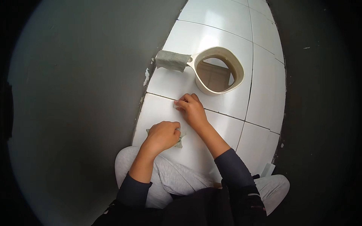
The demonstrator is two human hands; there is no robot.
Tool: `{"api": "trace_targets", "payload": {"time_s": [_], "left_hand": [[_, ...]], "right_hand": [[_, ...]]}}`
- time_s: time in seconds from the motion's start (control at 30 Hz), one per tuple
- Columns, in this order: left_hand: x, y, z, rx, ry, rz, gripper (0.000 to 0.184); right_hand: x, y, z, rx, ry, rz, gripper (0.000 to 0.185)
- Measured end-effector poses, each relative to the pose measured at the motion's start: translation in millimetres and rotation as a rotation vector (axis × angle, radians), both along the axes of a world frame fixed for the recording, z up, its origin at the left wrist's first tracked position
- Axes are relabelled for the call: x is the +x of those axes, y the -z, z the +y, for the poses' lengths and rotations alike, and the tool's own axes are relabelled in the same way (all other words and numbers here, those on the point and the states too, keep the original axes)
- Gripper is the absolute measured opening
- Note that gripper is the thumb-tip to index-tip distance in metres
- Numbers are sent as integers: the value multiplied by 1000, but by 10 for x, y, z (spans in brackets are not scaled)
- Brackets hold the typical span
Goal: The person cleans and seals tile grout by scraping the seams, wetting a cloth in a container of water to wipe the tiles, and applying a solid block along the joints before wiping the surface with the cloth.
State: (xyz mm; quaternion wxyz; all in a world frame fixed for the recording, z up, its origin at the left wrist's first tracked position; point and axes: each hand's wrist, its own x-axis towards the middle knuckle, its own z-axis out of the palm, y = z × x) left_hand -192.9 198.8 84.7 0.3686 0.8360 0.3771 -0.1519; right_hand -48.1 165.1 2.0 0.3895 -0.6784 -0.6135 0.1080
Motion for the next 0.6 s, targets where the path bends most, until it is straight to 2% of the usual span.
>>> {"api": "trace_targets", "payload": {"time_s": [0.23, 0.43, 0.6], "left_hand": [[65, -56, 3, -19, 10, -16, 22], [-13, -9, 28, 29, -27, -13, 23], [-52, -42, 61, 15, -59, 21, 24]], "right_hand": [[292, 0, -403, -13, 41, -81, 30], [-287, 80, 396, 16, -33, 11, 25], [-40, -4, 187, -37, -84, -28, 28]]}}
